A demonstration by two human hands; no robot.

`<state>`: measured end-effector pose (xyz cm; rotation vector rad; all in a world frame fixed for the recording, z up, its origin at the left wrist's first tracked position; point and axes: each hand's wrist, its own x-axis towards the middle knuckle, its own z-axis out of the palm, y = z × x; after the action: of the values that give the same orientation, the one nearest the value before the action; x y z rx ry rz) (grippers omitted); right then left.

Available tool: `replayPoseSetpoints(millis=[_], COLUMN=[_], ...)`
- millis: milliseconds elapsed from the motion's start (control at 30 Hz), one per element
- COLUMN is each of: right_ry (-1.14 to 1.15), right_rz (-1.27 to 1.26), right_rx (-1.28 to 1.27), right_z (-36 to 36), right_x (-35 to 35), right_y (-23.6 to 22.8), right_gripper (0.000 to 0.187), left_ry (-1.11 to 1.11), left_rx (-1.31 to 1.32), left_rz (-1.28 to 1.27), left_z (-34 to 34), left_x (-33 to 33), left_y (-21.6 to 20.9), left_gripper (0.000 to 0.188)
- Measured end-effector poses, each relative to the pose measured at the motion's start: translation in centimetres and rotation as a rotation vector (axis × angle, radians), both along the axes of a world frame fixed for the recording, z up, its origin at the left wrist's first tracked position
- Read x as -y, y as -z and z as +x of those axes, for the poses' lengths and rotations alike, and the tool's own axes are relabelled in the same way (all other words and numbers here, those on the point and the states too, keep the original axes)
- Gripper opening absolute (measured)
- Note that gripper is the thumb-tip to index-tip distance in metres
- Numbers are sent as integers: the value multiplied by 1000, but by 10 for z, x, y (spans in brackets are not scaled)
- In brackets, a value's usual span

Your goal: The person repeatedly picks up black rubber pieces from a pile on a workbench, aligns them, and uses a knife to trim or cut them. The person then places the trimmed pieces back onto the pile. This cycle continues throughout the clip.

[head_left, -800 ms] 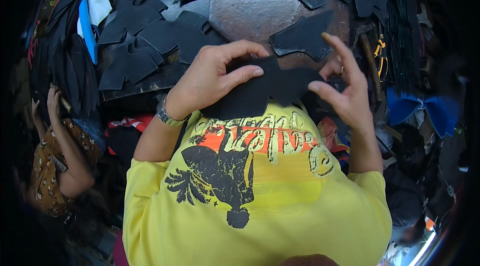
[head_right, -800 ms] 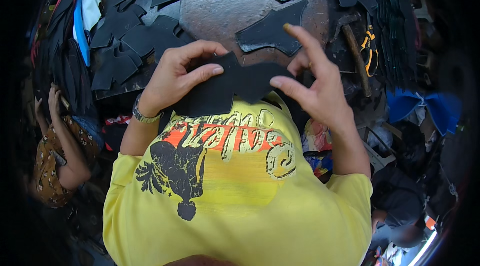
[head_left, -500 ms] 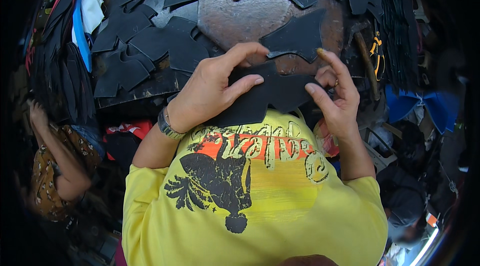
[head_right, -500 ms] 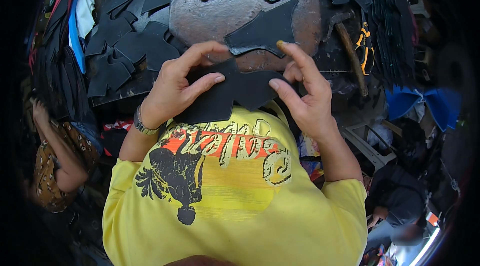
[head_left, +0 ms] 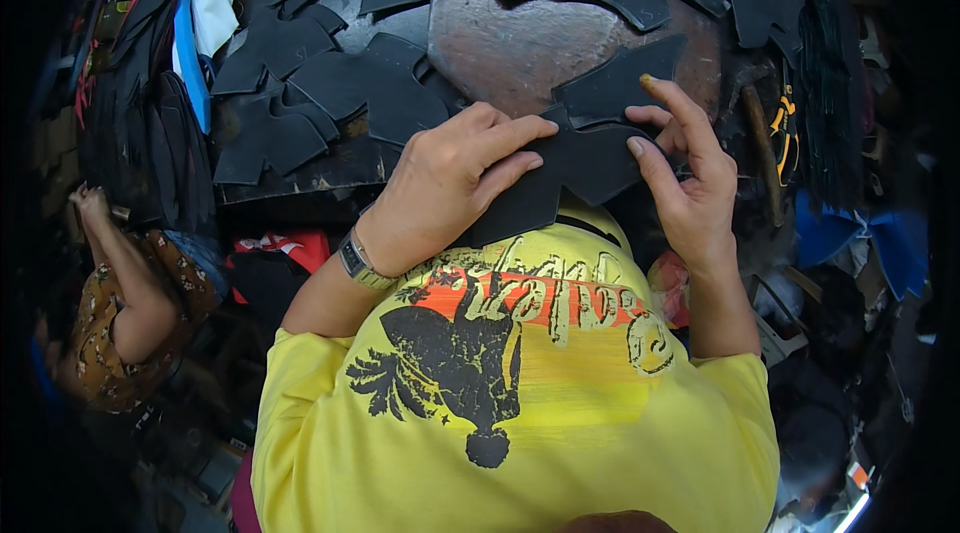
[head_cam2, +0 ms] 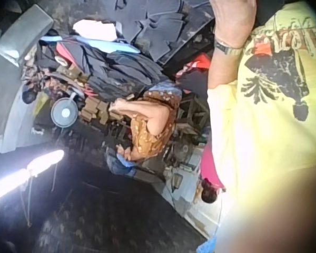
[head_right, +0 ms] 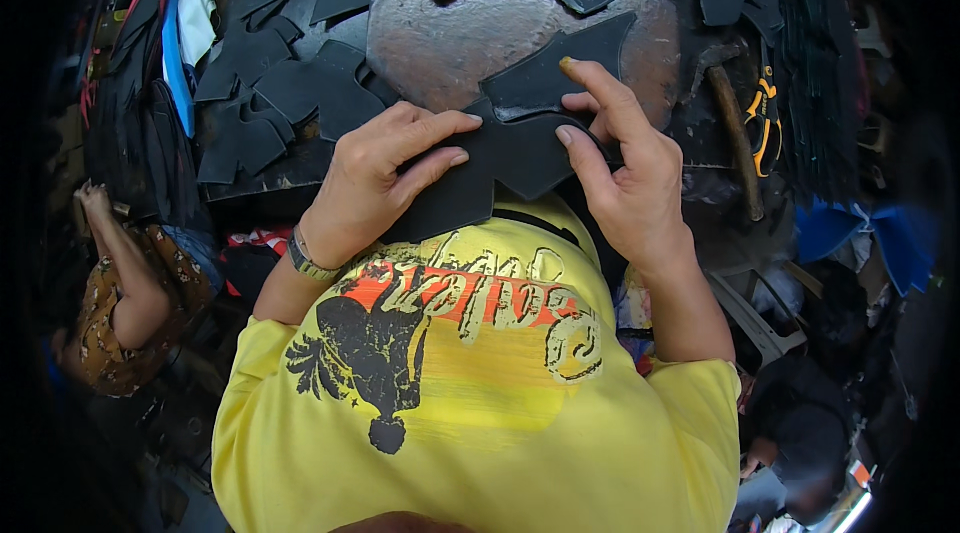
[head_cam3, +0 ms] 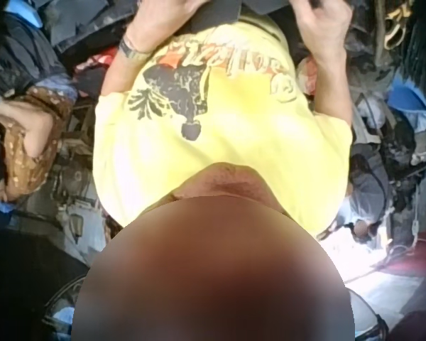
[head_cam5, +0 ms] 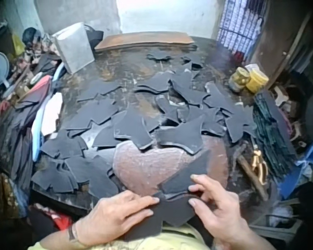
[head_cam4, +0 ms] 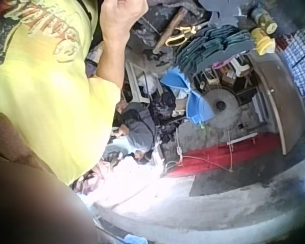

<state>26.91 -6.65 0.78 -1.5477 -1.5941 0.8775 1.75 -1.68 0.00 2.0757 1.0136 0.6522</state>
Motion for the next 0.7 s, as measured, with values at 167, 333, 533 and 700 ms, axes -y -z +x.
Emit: replayPoseSetpoints(millis=[167, 333, 533, 700], right_ry=[30, 69, 105, 117], right_rz=[-22, -35, 36, -41], right_rx=[6, -23, 31, 38], right_z=[-4, -5, -8, -10], right_x=[-5, -8, -11, -13], right_y=[-4, 0, 3, 1], right_gripper=[56, 56, 58, 57], left_ry=[-5, 33, 39, 48], left_rx=[-58, -46, -70, -87], left_rz=[18, 51, 33, 1], left_z=[-2, 2, 4, 4], left_x=[2, -8, -15, -17], left_y=[-10, -5, 2, 2], left_gripper=[34, 30, 30, 29])
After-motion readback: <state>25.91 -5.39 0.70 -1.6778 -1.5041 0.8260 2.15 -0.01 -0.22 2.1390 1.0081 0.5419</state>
